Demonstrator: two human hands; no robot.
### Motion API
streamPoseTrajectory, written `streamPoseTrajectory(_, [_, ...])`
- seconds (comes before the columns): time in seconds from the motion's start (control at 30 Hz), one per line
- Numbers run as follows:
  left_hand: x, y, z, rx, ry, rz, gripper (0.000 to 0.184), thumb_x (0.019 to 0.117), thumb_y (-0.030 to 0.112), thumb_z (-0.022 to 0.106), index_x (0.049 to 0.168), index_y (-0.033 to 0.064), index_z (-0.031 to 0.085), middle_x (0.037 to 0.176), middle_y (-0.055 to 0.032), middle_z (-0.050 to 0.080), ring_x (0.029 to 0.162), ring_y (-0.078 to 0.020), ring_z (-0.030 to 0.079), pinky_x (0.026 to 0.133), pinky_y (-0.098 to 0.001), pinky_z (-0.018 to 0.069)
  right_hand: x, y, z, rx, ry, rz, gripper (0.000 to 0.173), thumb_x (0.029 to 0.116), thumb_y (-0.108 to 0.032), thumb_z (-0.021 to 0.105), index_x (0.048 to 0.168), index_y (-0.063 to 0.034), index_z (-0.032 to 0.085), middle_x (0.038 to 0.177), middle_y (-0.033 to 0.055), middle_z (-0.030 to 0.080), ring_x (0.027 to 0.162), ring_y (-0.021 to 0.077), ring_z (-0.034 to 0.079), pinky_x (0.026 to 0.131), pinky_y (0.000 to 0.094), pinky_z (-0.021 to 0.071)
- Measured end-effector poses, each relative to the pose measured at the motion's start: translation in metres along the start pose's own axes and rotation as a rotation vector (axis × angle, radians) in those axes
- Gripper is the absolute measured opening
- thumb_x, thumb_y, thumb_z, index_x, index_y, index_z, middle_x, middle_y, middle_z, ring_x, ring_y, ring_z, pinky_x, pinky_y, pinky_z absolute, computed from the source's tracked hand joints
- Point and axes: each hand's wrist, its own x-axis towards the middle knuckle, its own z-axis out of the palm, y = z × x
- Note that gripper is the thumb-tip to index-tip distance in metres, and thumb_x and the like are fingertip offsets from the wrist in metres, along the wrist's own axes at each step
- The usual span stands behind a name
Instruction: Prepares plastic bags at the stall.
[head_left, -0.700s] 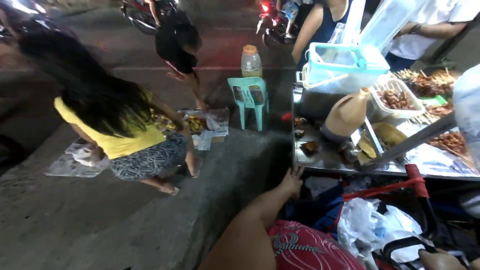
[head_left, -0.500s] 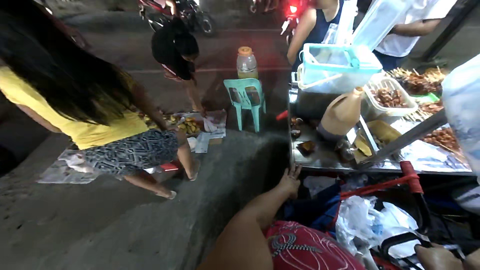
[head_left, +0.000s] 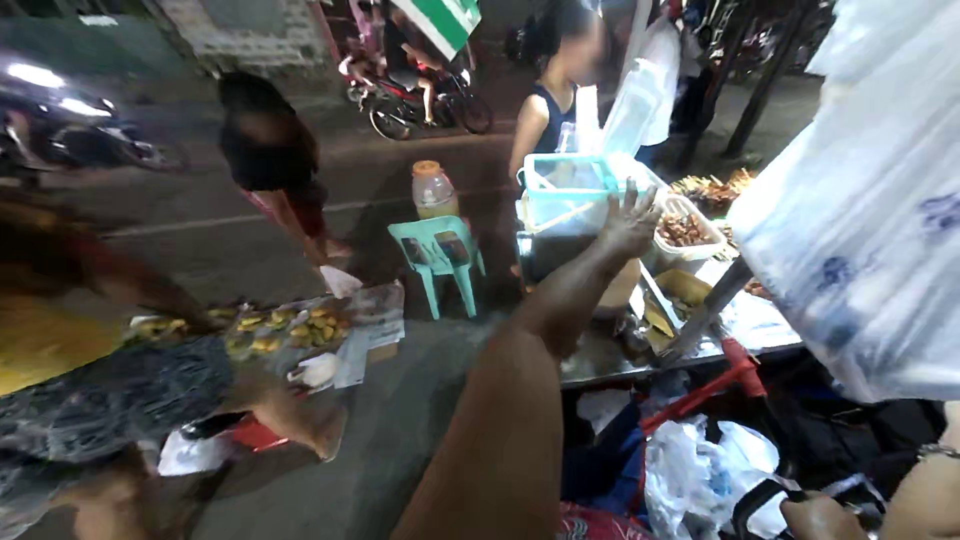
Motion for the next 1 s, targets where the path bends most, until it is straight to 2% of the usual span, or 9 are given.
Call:
streamPoseTrajectory(0.03, [0.017, -0.001, -0.006, 0.019, -0.016, -0.002, 0.061, 0.0924, 0.025, 0.071, 0.15, 0.0173, 0.053, 0.172, -0.0041, 0.019, 0.155, -0.0444, 0.014, 0.11, -0.0734, 0.0291, 0.007, 0.005, 0.007, -0.008, 0.035, -0.025, 0.048, 0.0867, -0.037, 0.066, 0.111, 0.0036, 0.072, 0.118, 0.0288, 0.069, 0.117, 0.0483, 0.064, 0.094, 0.0725, 0.0489])
streamPoseTrajectory(0.1, [0.041, -0.007, -0.017, 0.004, -0.032, -0.033, 0.06, 0.0907, 0.021, 0.072, 0.148, 0.0167, 0.055, 0.172, -0.0025, 0.02, 0.154, -0.0424, 0.019, 0.107, -0.0704, 0.0344, 0.009, 0.004, 0.006, -0.01, -0.004, 0.016, 0.049, 0.0882, -0.038, 0.066, 0.116, 0.002, 0.071, 0.122, 0.0277, 0.068, 0.12, 0.0476, 0.062, 0.097, 0.0721, 0.0471])
streamPoseTrajectory(0.23, [0.069, -0.028, -0.021, -0.021, -0.027, -0.081, 0.062, 0.0905, 0.02, 0.071, 0.15, 0.0166, 0.053, 0.17, -0.0065, 0.026, 0.154, -0.0447, 0.019, 0.108, -0.0732, 0.0311, -0.009, -0.014, -0.011, 0.014, -0.114, 0.105, 0.047, 0.0948, -0.03, 0.062, 0.127, 0.0045, 0.066, 0.134, 0.0288, 0.062, 0.131, 0.0462, 0.056, 0.108, 0.0674, 0.0417])
streamPoseTrajectory(0.4, [0.067, -0.062, -0.022, 0.1, -0.065, -0.133, 0.075, 0.0855, 0.02, 0.076, 0.154, 0.0151, 0.047, 0.172, -0.0059, 0.02, 0.154, -0.0486, 0.016, 0.106, -0.0788, 0.0304, 0.026, 0.004, 0.017, -0.014, -0.087, 0.136, 0.035, 0.0906, -0.027, 0.071, 0.116, -0.0026, 0.072, 0.121, 0.0263, 0.069, 0.119, 0.0438, 0.063, 0.097, 0.068, 0.0475])
streamPoseTrajectory(0.53, [0.056, -0.067, -0.032, 0.173, -0.067, -0.057, 0.073, 0.0896, 0.019, 0.074, 0.156, 0.0149, 0.044, 0.169, -0.0122, 0.026, 0.153, -0.0489, 0.016, 0.108, -0.0758, 0.0282, 0.021, 0.001, 0.013, -0.054, -0.085, 0.163, 0.034, 0.0893, -0.03, 0.069, 0.113, -0.0058, 0.073, 0.115, 0.025, 0.071, 0.112, 0.0438, 0.067, 0.089, 0.0682, 0.0511])
streamPoseTrajectory(0.7, [0.064, -0.071, -0.031, 0.237, -0.067, -0.021, 0.071, 0.0895, 0.021, 0.074, 0.155, 0.016, 0.046, 0.171, -0.0066, 0.022, 0.153, -0.0483, 0.018, 0.109, -0.0755, 0.0273, 0.021, 0.0, 0.01, -0.064, -0.101, 0.183, 0.032, 0.0892, -0.03, 0.068, 0.111, -0.0067, 0.073, 0.112, 0.0241, 0.072, 0.108, 0.0432, 0.069, 0.085, 0.0676, 0.0523])
streamPoseTrajectory(0.77, [0.067, -0.07, -0.03, 0.214, -0.055, -0.09, 0.072, 0.0868, 0.019, 0.075, 0.153, 0.012, 0.048, 0.168, -0.0132, 0.029, 0.151, -0.0511, 0.022, 0.11, -0.0769, 0.0255, 0.017, -0.001, 0.007, -0.053, -0.112, 0.188, 0.033, 0.0897, -0.031, 0.068, 0.112, -0.0062, 0.072, 0.112, 0.0244, 0.072, 0.108, 0.0436, 0.069, 0.085, 0.068, 0.052])
streamPoseTrajectory(0.87, [0.062, -0.048, -0.042, 0.133, 0.014, -0.169, 0.07, 0.0844, 0.014, 0.073, 0.148, -0.0008, 0.047, 0.148, -0.0396, 0.042, 0.142, -0.0608, 0.031, 0.11, -0.0762, 0.028, 0.012, -0.006, -0.002, -0.037, -0.129, 0.186, 0.035, 0.0905, -0.03, 0.068, 0.115, -0.0047, 0.071, 0.115, 0.0253, 0.071, 0.11, 0.0448, 0.068, 0.087, 0.0684, 0.0512])
streamPoseTrajectory(1.0, [0.04, -0.021, -0.041, 0.108, 0.095, -0.103, 0.056, 0.0922, 0.018, 0.066, 0.142, -0.003, 0.052, 0.138, -0.037, 0.054, 0.14, -0.057, 0.037, 0.11, -0.0725, 0.0311, 0.01, -0.006, -0.007, -0.02, -0.153, 0.178, 0.039, 0.09, -0.031, 0.068, 0.118, -0.0043, 0.07, 0.118, 0.0254, 0.07, 0.113, 0.0451, 0.066, 0.089, 0.069, 0.0502])
